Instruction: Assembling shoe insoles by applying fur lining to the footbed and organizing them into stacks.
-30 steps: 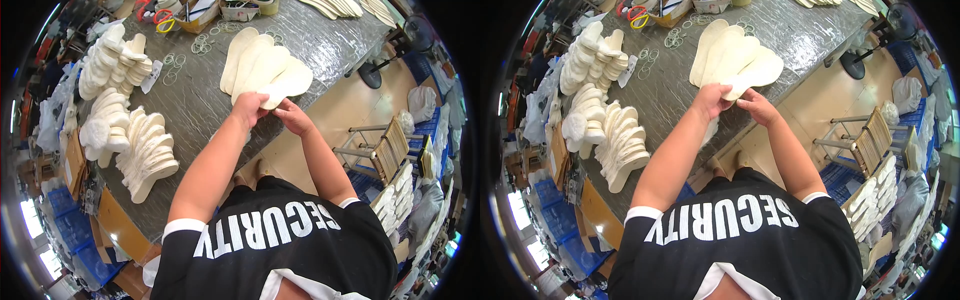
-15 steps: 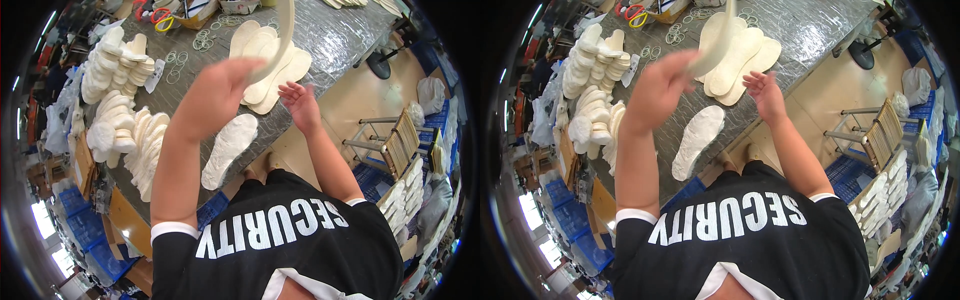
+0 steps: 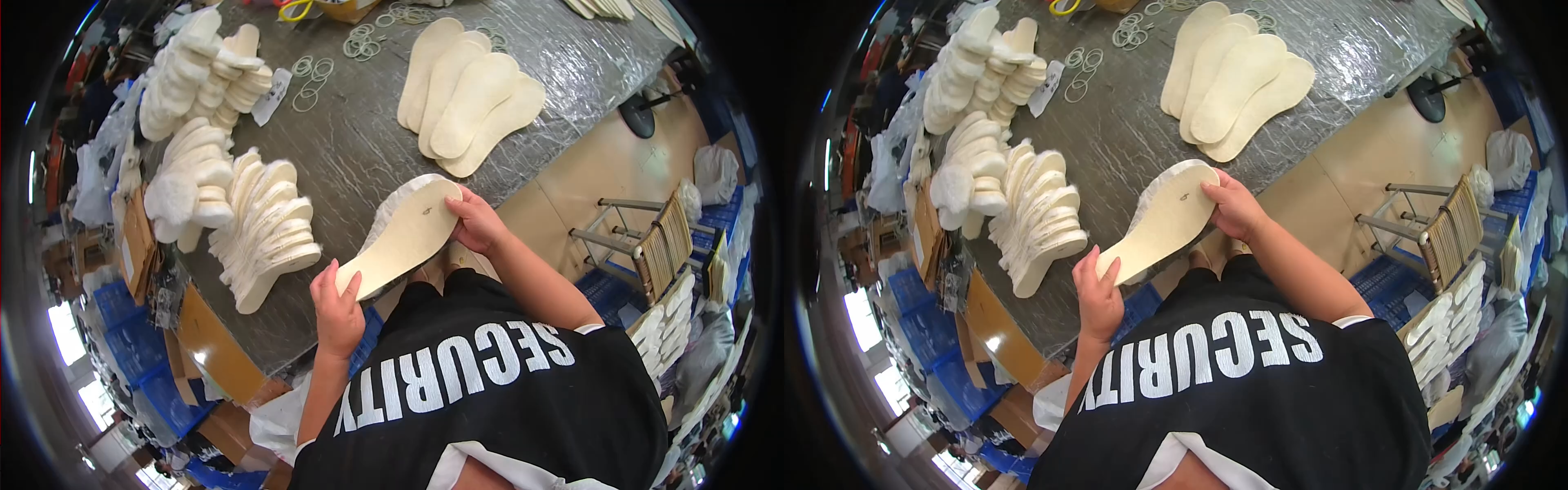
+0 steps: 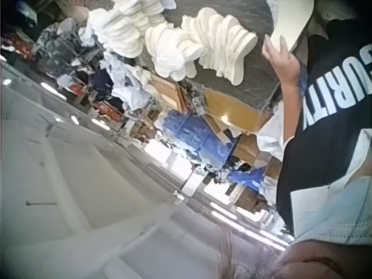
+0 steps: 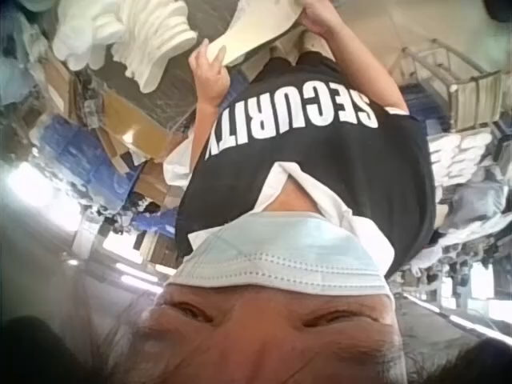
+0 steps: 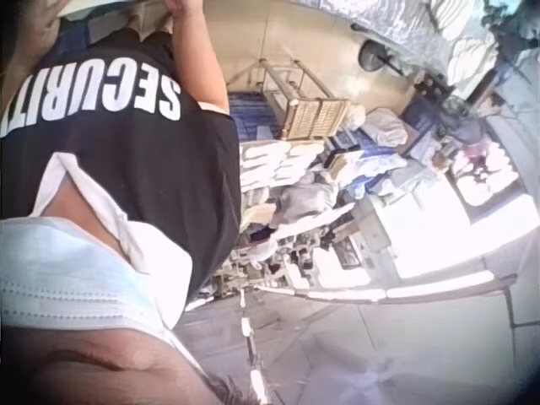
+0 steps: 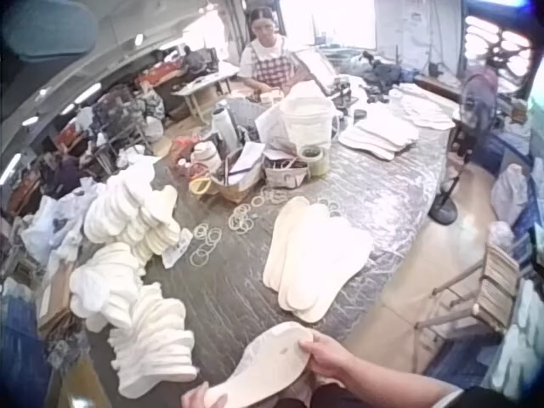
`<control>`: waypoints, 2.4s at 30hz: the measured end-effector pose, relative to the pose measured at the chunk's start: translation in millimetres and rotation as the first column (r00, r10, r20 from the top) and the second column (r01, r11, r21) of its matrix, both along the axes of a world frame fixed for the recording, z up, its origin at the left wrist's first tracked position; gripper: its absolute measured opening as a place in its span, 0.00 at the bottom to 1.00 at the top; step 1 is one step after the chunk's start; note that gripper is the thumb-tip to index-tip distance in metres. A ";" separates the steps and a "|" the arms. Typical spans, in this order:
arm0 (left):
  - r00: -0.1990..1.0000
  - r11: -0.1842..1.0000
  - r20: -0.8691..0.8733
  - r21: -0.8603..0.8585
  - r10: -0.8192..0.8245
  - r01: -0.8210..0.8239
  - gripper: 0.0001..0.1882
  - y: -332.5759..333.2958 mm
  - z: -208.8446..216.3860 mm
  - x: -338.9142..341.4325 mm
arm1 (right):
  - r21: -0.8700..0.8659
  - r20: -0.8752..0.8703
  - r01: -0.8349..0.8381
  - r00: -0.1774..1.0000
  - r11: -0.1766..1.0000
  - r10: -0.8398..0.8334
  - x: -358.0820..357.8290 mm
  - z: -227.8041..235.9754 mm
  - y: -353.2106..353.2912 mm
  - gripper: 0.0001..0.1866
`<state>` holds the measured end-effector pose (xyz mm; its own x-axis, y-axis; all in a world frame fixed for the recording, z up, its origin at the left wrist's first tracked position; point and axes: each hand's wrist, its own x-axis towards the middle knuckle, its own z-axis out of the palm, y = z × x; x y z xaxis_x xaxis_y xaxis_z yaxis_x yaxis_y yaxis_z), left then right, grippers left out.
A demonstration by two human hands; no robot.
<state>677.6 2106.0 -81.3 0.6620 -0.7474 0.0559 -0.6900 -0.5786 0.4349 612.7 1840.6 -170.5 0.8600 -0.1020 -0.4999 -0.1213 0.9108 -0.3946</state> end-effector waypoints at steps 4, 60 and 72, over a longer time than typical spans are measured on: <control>0.997 0.997 -0.007 -0.013 0.077 -0.077 0.23 19.3 -12.8 -8.5 | -0.135 -0.043 -0.096 0.995 0.986 0.091 7.9 8.7 9.9 0.17; 0.482 0.697 -0.510 -0.433 -0.712 0.572 0.21 -315.3 -74.9 -19.0 | 0.007 0.230 0.567 0.801 0.824 -0.553 -164.9 35.8 -143.0 0.17; 0.026 0.798 -0.891 -0.392 -0.453 0.458 0.09 -618.1 -2.6 -151.2 | 0.200 0.426 0.785 0.468 0.586 -0.774 -298.9 90.4 -403.4 0.28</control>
